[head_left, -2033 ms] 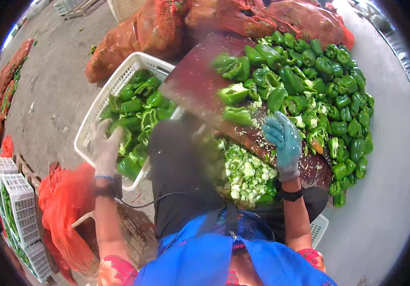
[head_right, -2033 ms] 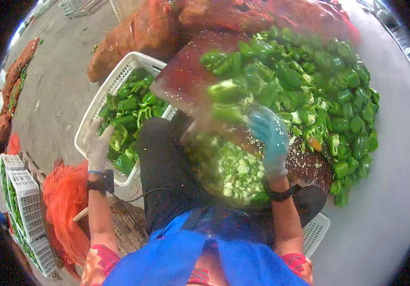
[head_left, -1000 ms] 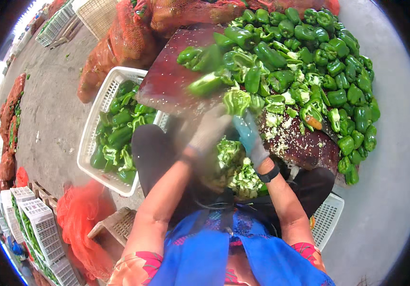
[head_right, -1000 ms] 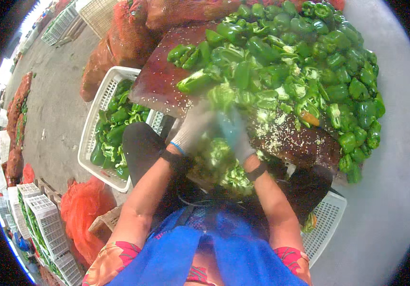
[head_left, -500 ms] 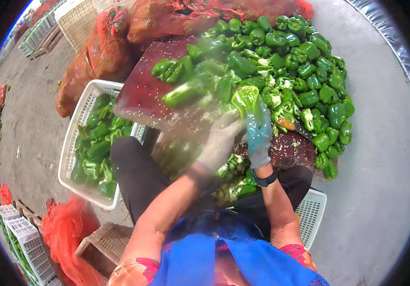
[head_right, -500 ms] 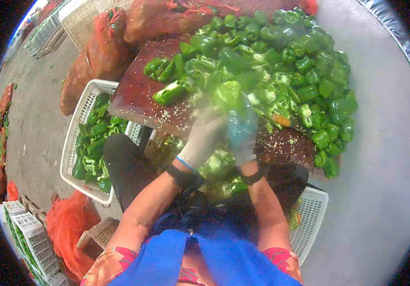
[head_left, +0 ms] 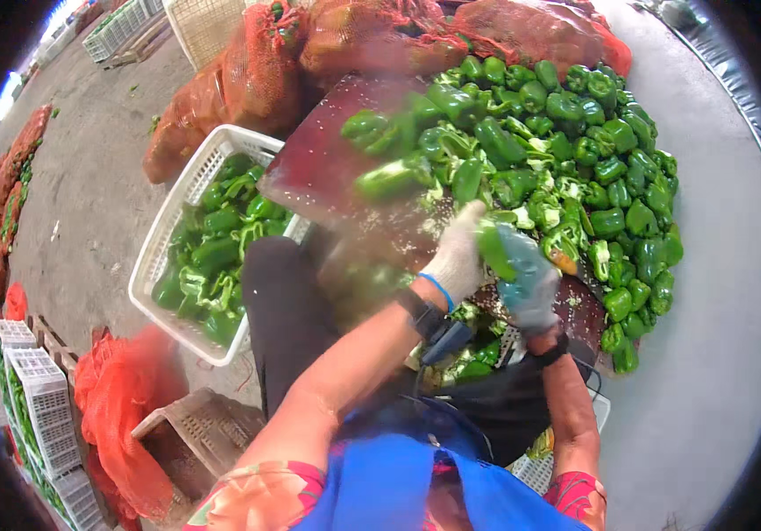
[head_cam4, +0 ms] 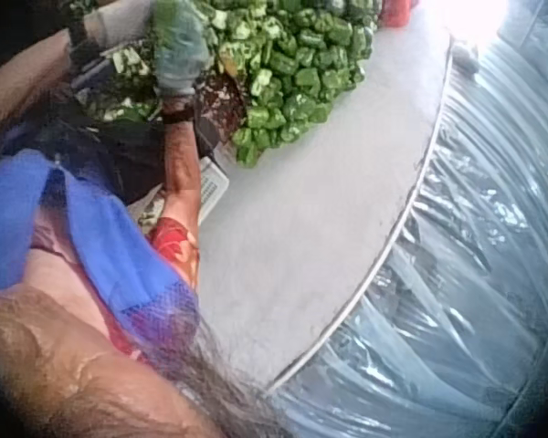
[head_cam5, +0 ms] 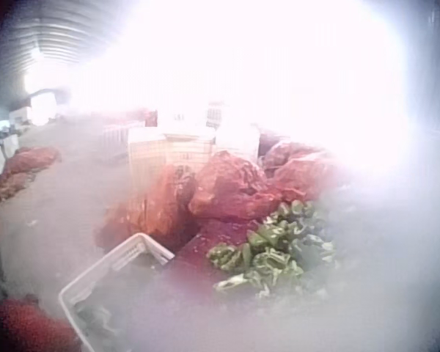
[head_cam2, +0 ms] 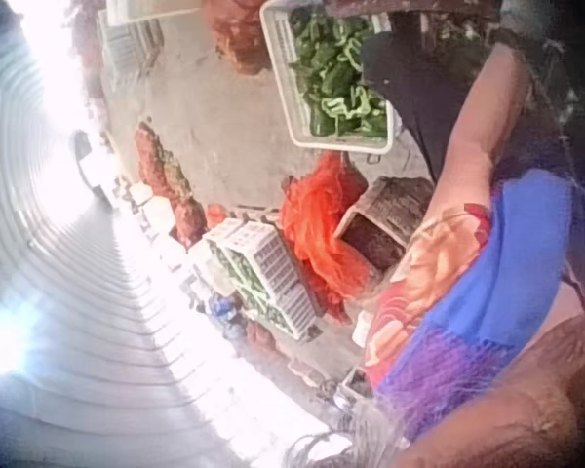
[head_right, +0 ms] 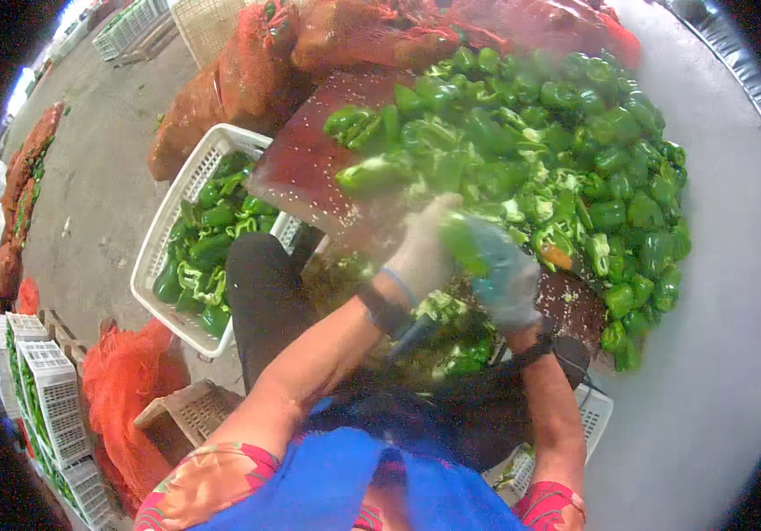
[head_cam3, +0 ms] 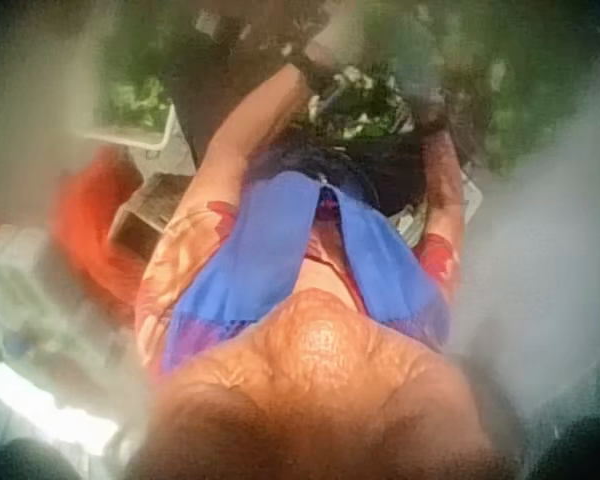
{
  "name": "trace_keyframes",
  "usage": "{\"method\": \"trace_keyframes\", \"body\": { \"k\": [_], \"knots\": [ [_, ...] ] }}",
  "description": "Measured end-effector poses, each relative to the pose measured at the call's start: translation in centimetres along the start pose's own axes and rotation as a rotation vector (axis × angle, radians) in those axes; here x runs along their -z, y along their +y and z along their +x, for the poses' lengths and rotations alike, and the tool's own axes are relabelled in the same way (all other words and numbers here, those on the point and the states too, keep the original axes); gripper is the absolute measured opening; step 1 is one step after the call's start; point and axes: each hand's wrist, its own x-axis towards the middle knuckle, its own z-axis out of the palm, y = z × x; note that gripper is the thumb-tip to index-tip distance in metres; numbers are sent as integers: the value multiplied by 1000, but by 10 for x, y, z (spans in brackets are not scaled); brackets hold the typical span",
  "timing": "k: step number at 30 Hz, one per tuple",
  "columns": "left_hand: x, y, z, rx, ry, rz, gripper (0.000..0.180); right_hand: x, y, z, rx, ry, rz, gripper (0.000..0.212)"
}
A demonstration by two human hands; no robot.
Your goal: Cutting and cleaning green bell peppers at a processing station in an industrial facility.
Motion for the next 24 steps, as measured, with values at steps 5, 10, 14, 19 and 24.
{"method": "trace_keyframes", "body": {
  "k": [5,10,14,19,24],
  "knots": [
    [39,61,18,-644,236,1224,32,3,9,11,-325,352,226,57],
    [73,123,48,-770,393,1766,13,-39,21,-10,-782,342,1435,47],
    [107,119,81,-608,244,1863,23,-44,7,1,-868,162,1705,45],
    [81,129,82,-310,115,1840,39,-43,5,-6,-829,169,1836,48],
    [87,146,79,-123,10,1888,45,-64,11,-6,-797,180,1691,48]
  ]
}}
